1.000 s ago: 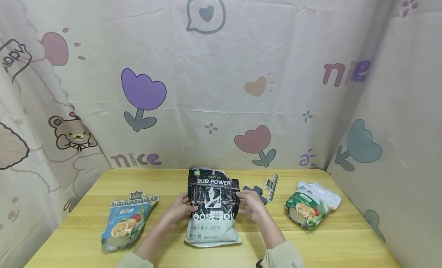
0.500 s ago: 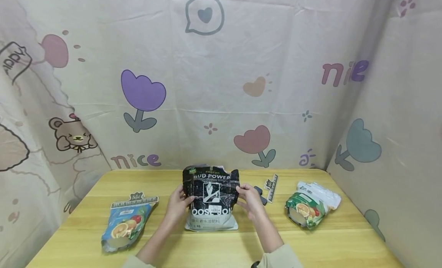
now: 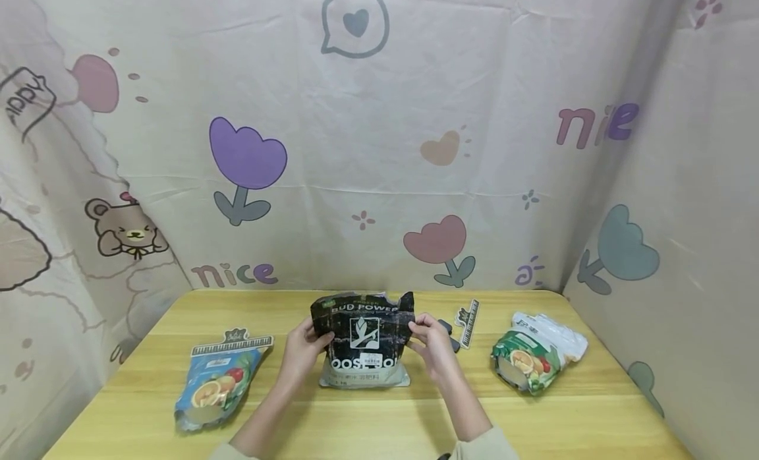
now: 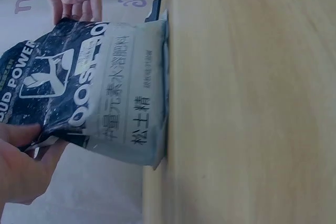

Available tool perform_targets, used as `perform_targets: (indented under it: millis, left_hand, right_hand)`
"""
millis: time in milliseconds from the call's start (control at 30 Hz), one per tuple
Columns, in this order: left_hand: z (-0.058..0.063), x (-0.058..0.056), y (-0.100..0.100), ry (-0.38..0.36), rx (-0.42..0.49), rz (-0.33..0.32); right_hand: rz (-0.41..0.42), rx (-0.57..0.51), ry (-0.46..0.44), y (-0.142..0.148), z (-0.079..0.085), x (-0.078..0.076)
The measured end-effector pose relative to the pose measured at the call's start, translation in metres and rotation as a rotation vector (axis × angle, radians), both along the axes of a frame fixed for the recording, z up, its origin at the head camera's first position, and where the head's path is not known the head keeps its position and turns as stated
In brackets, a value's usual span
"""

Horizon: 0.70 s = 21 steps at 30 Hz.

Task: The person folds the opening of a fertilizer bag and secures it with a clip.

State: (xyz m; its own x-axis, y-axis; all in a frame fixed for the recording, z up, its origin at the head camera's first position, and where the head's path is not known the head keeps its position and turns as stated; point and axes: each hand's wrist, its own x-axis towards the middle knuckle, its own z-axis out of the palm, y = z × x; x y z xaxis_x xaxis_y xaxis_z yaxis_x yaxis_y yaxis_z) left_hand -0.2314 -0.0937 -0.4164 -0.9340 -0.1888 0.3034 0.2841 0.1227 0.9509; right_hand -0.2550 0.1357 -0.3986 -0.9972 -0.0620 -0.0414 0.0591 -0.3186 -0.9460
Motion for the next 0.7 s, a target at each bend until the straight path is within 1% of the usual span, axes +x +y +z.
perform_targets:
  millis: [133, 267, 367, 433, 467, 600, 667, 700]
  left_hand:
    - [0.005, 0.0, -0.003, -0.054, -0.001, -0.056]
    - [0.01, 0.003, -0.005, -0.043, -0.038, -0.105]
    - [0.012, 0.004, -0.005, -0.027, -0.051, -0.127]
    - [0.013, 0.004, -0.004, -0.03, -0.043, -0.134]
    - [0.013, 0.005, -0.004, -0.035, -0.045, -0.13]
    - [0.014, 0.006, -0.004, -0.047, -0.069, -0.109]
    - [0.015, 0.006, -0.004, -0.059, -0.081, -0.1]
    - [0.015, 0.005, -0.004, -0.064, -0.083, -0.097]
  right_hand:
    - [0.062, 0.039, 0.001, 0.005, 0.002, 0.004]
    - [0.14, 0.107, 0.018, 0.01, 0.003, 0.007]
    - [0.184, 0.15, 0.057, 0.011, 0.001, 0.007]
    - [0.194, 0.174, 0.086, 0.011, 0.0, 0.007]
    - [0.221, 0.17, 0.13, 0.013, -0.007, 0.003]
    - [0.192, 0.212, 0.154, 0.01, -0.008, 0.003]
    - [0.174, 0.227, 0.143, 0.007, -0.006, 0.003]
    - [0.137, 0.246, 0.104, 0.003, 0.001, 0.008]
